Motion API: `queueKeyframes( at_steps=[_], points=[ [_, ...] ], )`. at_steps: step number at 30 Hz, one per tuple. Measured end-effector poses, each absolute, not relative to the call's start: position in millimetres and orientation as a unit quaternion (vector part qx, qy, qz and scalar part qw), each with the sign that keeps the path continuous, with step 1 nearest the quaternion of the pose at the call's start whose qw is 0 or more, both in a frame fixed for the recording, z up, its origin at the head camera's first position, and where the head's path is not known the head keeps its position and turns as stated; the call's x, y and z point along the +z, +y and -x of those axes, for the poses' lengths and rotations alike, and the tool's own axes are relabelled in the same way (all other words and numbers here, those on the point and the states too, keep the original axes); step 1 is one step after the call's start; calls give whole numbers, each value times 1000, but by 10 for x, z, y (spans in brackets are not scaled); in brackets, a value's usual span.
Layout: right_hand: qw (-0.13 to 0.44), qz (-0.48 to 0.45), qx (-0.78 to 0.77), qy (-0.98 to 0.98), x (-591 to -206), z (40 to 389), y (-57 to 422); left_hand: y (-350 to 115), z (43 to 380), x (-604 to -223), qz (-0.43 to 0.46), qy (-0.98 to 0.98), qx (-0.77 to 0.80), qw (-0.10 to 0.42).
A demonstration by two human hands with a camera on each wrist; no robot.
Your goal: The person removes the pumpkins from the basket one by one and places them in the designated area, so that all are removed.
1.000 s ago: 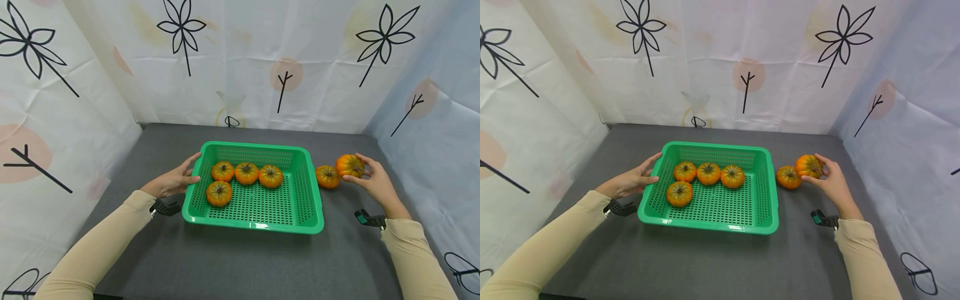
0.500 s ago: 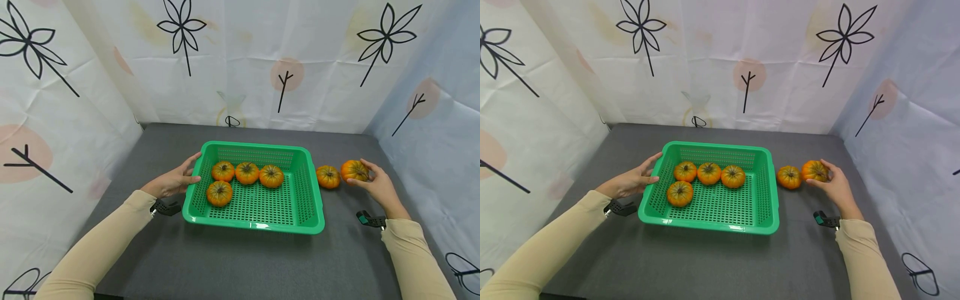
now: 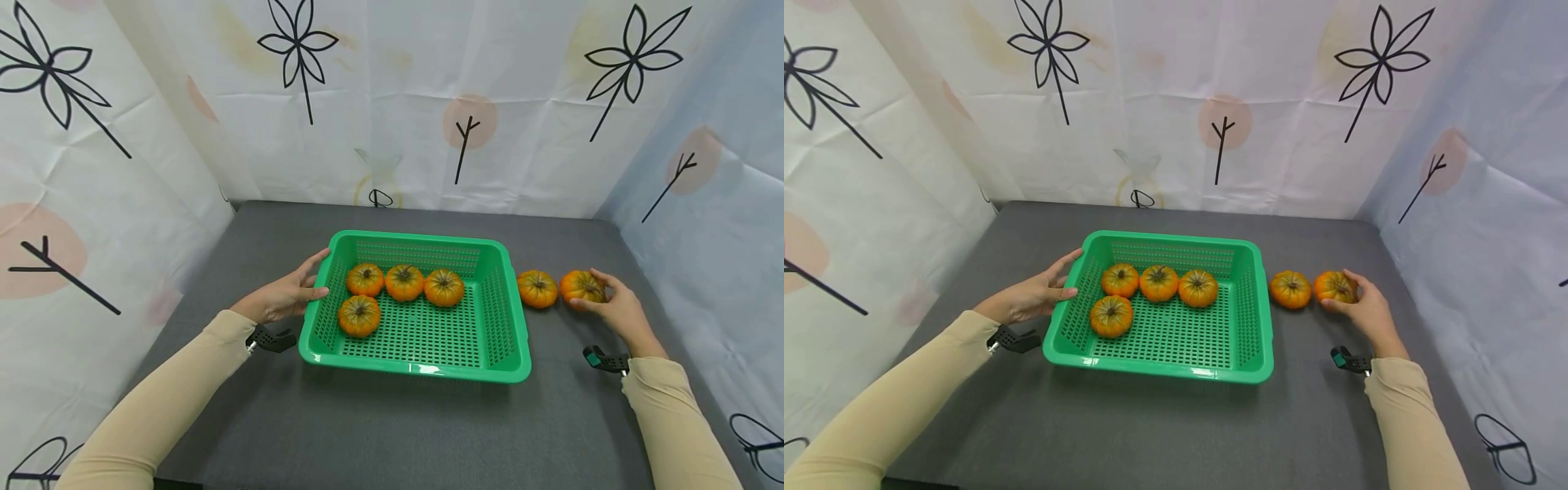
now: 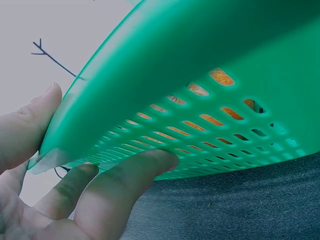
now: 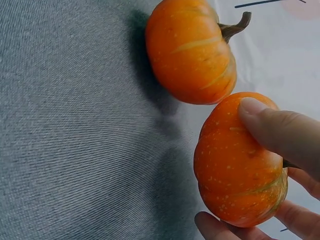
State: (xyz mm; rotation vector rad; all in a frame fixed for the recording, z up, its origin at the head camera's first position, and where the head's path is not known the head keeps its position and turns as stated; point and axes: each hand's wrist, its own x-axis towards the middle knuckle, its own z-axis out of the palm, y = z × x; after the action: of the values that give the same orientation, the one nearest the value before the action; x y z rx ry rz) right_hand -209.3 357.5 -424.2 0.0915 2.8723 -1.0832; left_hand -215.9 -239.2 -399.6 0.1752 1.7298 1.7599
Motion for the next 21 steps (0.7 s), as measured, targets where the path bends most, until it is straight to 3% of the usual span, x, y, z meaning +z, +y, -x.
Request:
queueKeyframes(
  at_steps=[21],
  points=[
    [65, -30, -344, 936, -4344, 2110, 3598, -2380, 2149, -3995, -61, 659, 674, 327]
  ],
)
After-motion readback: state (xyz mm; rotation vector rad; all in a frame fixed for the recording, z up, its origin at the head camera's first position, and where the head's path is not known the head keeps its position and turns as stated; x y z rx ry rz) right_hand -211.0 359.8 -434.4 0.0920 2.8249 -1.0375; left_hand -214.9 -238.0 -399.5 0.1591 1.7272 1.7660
